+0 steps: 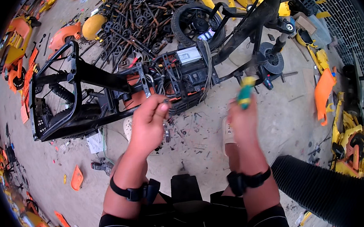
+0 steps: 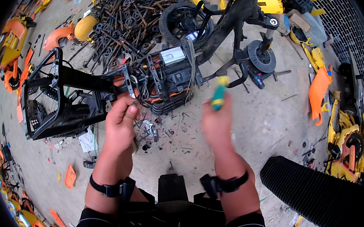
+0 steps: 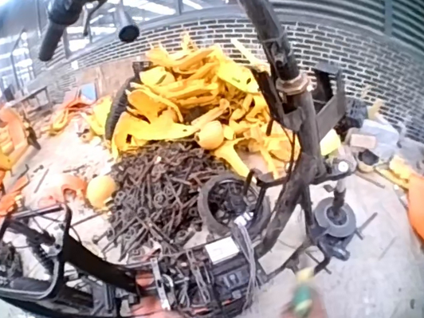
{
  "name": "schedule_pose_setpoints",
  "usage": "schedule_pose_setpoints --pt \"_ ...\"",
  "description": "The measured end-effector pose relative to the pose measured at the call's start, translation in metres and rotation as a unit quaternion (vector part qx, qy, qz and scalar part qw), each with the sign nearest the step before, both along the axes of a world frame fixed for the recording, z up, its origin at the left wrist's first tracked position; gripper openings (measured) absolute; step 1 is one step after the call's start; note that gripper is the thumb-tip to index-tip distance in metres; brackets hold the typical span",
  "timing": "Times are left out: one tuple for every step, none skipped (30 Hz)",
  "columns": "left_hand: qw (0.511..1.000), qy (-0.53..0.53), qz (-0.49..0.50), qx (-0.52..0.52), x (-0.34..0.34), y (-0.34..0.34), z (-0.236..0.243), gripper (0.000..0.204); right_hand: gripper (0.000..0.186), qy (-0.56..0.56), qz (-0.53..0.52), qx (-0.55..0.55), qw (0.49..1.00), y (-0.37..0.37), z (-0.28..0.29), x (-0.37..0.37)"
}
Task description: The person uses pliers to strip insulation from a wire and then twists a wire connector onto the exposed ends while working on the electrical components of a motorcycle frame.
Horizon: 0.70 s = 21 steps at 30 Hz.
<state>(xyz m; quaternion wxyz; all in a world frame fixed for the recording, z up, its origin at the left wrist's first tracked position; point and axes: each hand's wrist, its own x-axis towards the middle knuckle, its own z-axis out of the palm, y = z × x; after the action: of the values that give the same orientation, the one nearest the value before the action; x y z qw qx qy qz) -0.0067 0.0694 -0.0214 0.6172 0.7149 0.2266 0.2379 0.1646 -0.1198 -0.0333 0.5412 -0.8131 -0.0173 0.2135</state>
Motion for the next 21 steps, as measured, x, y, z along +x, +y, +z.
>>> schedule_pose_setpoints --pt "0.999 -0.019 0.003 -0.048 -0.01 0.004 -0.007 0.009 0.041 0.045 -0.05 0.112 0.991 -0.006 0.01 0.013" --pt "0.998 -0.026 -0.005 -0.059 -0.011 0.003 -0.007 0.009 0.041 0.087 -0.1 0.222 0.966 -0.011 0.018 0.024" --pt "0.997 -0.028 -0.011 -0.068 -0.012 0.002 -0.006 0.01 0.04 0.105 -0.115 0.255 0.954 -0.017 0.017 0.029" --pt "0.996 -0.041 -0.019 -0.073 -0.009 0.002 -0.004 0.011 0.04 0.122 -0.13 0.287 0.941 -0.024 0.015 0.032" --pt "0.995 -0.05 -0.027 -0.081 -0.006 -0.001 -0.003 0.011 0.04 0.143 -0.147 0.315 0.927 -0.027 0.014 0.028" --pt "0.994 -0.059 -0.035 -0.09 -0.004 -0.002 -0.002 0.012 0.04 0.185 -0.133 0.316 0.921 -0.029 0.014 0.025" --pt "0.996 -0.063 -0.035 -0.052 -0.003 -0.001 -0.002 0.012 0.041 0.219 -0.113 0.318 0.915 -0.028 0.014 0.022" --pt "0.997 -0.071 -0.037 -0.015 0.001 0.0 -0.001 0.013 0.042 0.248 -0.094 0.32 0.909 -0.026 0.017 0.019" --pt "0.996 -0.08 -0.039 0.021 0.003 0.0 0.001 0.013 0.043 0.276 -0.074 0.322 0.902 -0.025 0.018 0.017" --pt "0.995 -0.081 -0.032 0.039 0.004 -0.004 0.005 0.012 0.048 0.278 -0.054 0.332 0.9 -0.026 0.009 0.015" --pt "0.994 -0.087 -0.034 0.062 0.004 -0.004 0.006 0.013 0.05 0.29 -0.052 0.335 0.895 -0.021 0.011 0.009" --pt "0.991 -0.093 -0.034 0.085 0.004 -0.005 0.007 0.013 0.052 0.302 -0.048 0.337 0.89 -0.015 0.018 0.002" --pt "0.988 -0.1 -0.035 0.108 0.004 -0.005 0.008 0.014 0.054 0.313 -0.045 0.34 0.886 -0.012 0.022 -0.003" --pt "0.987 -0.101 -0.035 0.116 0.004 -0.005 0.01 0.014 0.06 0.321 -0.041 0.352 0.879 -0.012 0.018 -0.005" --pt "0.986 -0.102 -0.034 0.124 0.004 -0.005 0.013 0.015 0.063 0.331 -0.04 0.356 0.873 -0.012 0.016 -0.005" --pt "0.985 -0.103 -0.033 0.132 0.003 -0.005 0.014 0.015 0.066 0.341 -0.038 0.359 0.868 -0.013 0.014 -0.004" --pt "0.985 -0.103 -0.03 0.135 0.003 -0.006 0.015 0.015 0.069 0.353 -0.037 0.365 0.861 -0.014 0.013 -0.005" --pt "0.985 -0.103 -0.026 0.139 0.003 -0.007 0.016 0.016 0.069 0.348 -0.031 0.353 0.868 -0.014 0.014 -0.007" --pt "0.984 -0.103 -0.023 0.142 0.003 -0.008 0.017 0.016 0.069 0.344 -0.024 0.341 0.875 -0.014 0.015 -0.011" --pt "0.984 -0.101 -0.021 0.144 0.003 -0.008 0.017 0.016 0.069 0.34 -0.017 0.329 0.881 -0.013 0.016 -0.016" --pt "0.984 -0.099 -0.019 0.146 0.003 -0.008 0.017 0.016 0.071 0.342 -0.012 0.324 0.882 -0.011 0.02 -0.021"
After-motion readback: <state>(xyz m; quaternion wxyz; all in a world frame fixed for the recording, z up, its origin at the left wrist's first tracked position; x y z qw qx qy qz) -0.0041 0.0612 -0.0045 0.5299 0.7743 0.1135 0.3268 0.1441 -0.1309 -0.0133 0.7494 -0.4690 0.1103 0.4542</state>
